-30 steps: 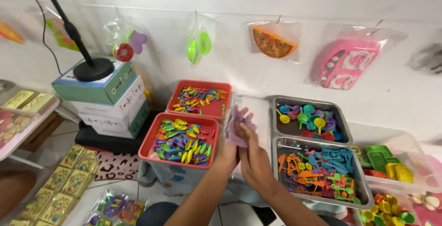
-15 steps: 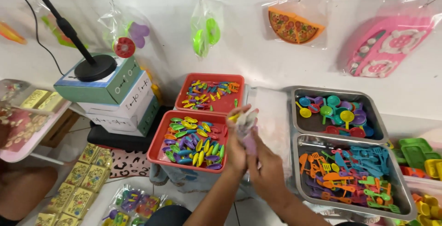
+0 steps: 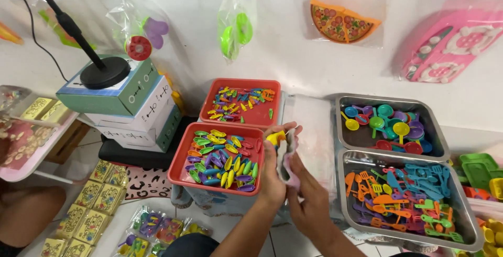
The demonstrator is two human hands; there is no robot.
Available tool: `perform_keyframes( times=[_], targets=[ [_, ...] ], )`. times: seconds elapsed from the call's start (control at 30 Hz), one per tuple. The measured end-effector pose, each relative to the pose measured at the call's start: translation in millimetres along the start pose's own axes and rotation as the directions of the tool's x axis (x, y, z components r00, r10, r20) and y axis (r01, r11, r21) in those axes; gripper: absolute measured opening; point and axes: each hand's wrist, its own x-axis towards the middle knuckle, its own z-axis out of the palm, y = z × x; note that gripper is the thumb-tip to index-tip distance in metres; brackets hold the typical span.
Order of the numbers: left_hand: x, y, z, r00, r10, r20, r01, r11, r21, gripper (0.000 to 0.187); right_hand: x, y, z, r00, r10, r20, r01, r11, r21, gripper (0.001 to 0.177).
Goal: Cleaning small plastic toy pieces with a cloth and sorting them into trays.
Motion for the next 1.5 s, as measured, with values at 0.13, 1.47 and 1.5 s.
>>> perform_keyframes(
  times=[0.13,1.47,1.5],
  targets=[
    [4,-7,-6,0.999,-0.048,-0.011,0.044,0.964,-0.263,0.053,-2,-2,-16,0.970,-0.236,0.051,0.240,0.965,-0.106,0.047],
    [-31,-58,-28,0.936,-0.321,0.148,0.295,0.940,0.174,0.056,11,0,-44,0.955,-0.296,0.032,0.283,0.873,-0.398,0.049],
    [-24,-47,-22,0.916,-0.348,0.201,0.345,0.937,0.047,0.067,12,1,-45,0.958,-0.286,0.022,0.264,0.851,-0.453,0.054]
  ],
)
